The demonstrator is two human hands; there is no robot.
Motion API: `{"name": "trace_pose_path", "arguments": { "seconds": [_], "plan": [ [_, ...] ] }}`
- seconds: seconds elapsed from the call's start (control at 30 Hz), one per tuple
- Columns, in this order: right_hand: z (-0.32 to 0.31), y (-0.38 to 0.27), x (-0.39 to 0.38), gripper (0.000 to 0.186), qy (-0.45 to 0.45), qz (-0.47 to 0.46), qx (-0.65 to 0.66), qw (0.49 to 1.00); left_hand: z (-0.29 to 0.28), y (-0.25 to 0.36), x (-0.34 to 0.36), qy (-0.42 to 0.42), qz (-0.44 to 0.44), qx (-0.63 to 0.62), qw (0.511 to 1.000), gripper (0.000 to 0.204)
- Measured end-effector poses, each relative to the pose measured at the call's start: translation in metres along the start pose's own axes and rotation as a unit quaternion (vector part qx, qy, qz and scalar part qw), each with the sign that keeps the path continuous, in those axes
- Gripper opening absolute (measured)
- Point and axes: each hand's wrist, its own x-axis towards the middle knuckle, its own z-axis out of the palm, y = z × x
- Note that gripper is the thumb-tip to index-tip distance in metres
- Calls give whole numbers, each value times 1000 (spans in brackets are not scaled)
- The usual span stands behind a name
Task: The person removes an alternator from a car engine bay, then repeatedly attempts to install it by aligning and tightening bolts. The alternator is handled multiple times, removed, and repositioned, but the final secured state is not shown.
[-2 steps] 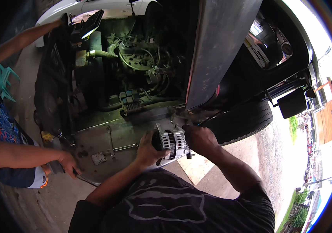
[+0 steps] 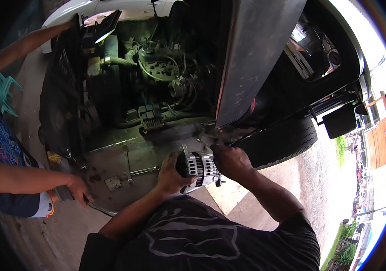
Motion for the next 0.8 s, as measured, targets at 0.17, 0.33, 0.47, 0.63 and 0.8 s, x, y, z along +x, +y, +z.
{"name": "trace_pose_path", "arguments": {
  "seconds": [0.17,0.33,0.47,0.63,0.8],
  "plan": [
    [11,4,10,21,17,-67,-90,994,-1,0,-7,-17,6,29,999,108],
    [28,8,10,42,-23,-129,-146,981,3,-10,0,9,14,-14,1000,104],
    [28,10,8,32,90,-158,-135,974,6,-12,0,43,50,3,998,101],
    [20,11,9,35,61,-198,-104,973,3,-7,-6,39,61,-13,997,99],
    [27,24,4,37,209,-281,-142,926,1,-1,-9,21,11,-17,1000,99]
  ]
}}
